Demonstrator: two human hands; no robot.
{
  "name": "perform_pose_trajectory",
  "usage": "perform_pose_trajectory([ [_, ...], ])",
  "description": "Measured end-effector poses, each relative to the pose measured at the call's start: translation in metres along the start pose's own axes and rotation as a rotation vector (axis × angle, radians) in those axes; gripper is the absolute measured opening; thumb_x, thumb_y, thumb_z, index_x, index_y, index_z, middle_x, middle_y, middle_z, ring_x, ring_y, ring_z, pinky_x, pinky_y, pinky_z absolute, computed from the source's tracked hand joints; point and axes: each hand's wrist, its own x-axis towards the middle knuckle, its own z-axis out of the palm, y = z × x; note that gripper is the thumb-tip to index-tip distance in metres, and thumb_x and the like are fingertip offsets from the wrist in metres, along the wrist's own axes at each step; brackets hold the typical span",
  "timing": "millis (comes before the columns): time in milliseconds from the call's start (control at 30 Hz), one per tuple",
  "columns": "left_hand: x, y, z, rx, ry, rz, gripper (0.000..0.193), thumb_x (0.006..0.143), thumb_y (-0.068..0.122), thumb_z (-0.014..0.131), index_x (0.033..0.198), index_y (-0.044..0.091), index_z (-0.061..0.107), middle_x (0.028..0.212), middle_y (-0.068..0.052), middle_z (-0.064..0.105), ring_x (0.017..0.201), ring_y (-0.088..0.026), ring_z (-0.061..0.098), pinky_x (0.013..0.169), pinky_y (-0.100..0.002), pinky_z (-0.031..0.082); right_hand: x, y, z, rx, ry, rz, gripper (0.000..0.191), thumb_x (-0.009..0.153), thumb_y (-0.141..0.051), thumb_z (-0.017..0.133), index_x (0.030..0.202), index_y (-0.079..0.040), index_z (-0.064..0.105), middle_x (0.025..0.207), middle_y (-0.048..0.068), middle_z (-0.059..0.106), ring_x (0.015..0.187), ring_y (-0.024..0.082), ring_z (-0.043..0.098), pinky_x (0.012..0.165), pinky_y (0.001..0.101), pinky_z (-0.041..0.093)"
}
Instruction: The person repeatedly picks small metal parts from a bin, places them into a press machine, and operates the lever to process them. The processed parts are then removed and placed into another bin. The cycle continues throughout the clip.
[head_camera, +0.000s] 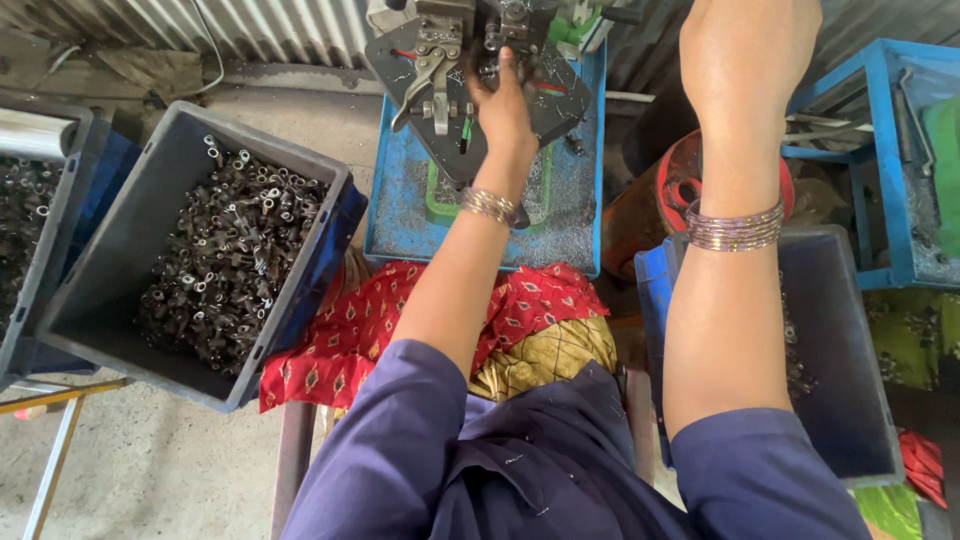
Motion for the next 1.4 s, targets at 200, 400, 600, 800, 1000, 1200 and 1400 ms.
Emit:
perform_pose_trajectory([
  [200,-0.011,0.010,-0.004,0.015,-0.076,-0.351,0.055,0.104,0.033,0.057,0.146,0.003,0.041,0.111,-0.020,0.071,0.084,-0.027,0.077,0.076,-0.034,0.065,-0.005,0.007,0.008,-0.008,-0.040,0.012,0.010,0.087,0.000,0.063,0.076,0.000,0.065,0.070,0.017,0.064,0.061,0.037,0.063,0.055,0.0420,0.050],
  [400,-0.023,0.070,-0.036,1.396,-0.261,1.018,0.019,0.107,0.026,0.062,0.120,0.015,0.068,0.120,-0.006,0.071,0.106,-0.026,0.071,0.089,-0.039,0.057,-0.007,0.004,0.005,0.029,-0.091,0.075,0.008,0.095,0.001,0.059,0.089,0.002,0.064,0.087,0.019,0.065,0.080,0.041,0.064,0.069,0.0471,0.051],
  [600,0.057,0.119,-0.028,1.584,-0.052,1.107,0.037,0.103,0.037,0.063,0.121,0.005,0.067,0.131,-0.024,0.062,0.123,-0.048,0.052,0.092,-0.054,0.051,0.014,-0.013,-0.018,-0.005,-0.103,0.088,0.004,0.095,0.001,0.062,0.092,0.002,0.065,0.080,0.021,0.066,0.069,0.043,0.065,0.062,0.0499,0.052],
  [800,0.080,0.117,-0.027,1.518,-0.288,1.281,0.038,0.105,0.040,0.061,0.116,0.005,0.068,0.119,-0.020,0.068,0.116,-0.046,0.058,0.087,-0.056,0.053,0.016,-0.012,-0.016,-0.055,-0.202,0.196,0.008,0.100,-0.006,0.064,0.097,0.001,0.065,0.076,0.023,0.066,0.069,0.045,0.066,0.059,0.0506,0.052],
  [1000,0.078,0.116,-0.026,1.515,-0.278,1.100,0.035,0.101,0.044,0.062,0.109,0.013,0.073,0.101,-0.020,0.069,0.088,-0.043,0.067,0.073,-0.055,0.055,-0.013,0.002,0.034,-0.181,-0.161,0.189,0.010,0.102,-0.006,0.062,0.094,0.000,0.060,0.084,0.019,0.067,0.072,0.040,0.067,0.063,0.0469,0.054],
  [1200,0.076,0.114,-0.024,1.554,-0.242,1.171,0.034,0.100,0.045,0.061,0.106,0.014,0.074,0.099,-0.020,0.069,0.085,-0.042,0.068,0.068,-0.054,0.054,-0.029,0.014,0.079,-0.276,-0.008,0.169,0.005,0.094,-0.004,0.064,0.095,-0.002,0.059,0.082,0.014,0.065,0.071,0.034,0.068,0.061,0.0422,0.056],
  [1400,0.074,0.113,-0.022,1.596,-0.242,1.152,0.034,0.101,0.043,0.060,0.095,0.012,0.074,0.089,-0.015,0.071,0.085,-0.040,0.068,0.070,-0.054,0.054,-0.039,0.025,0.086,-0.227,0.016,0.166,0.007,0.090,-0.003,0.066,0.086,-0.004,0.061,0.079,0.014,0.065,0.067,0.035,0.067,0.059,0.0409,0.057],
])
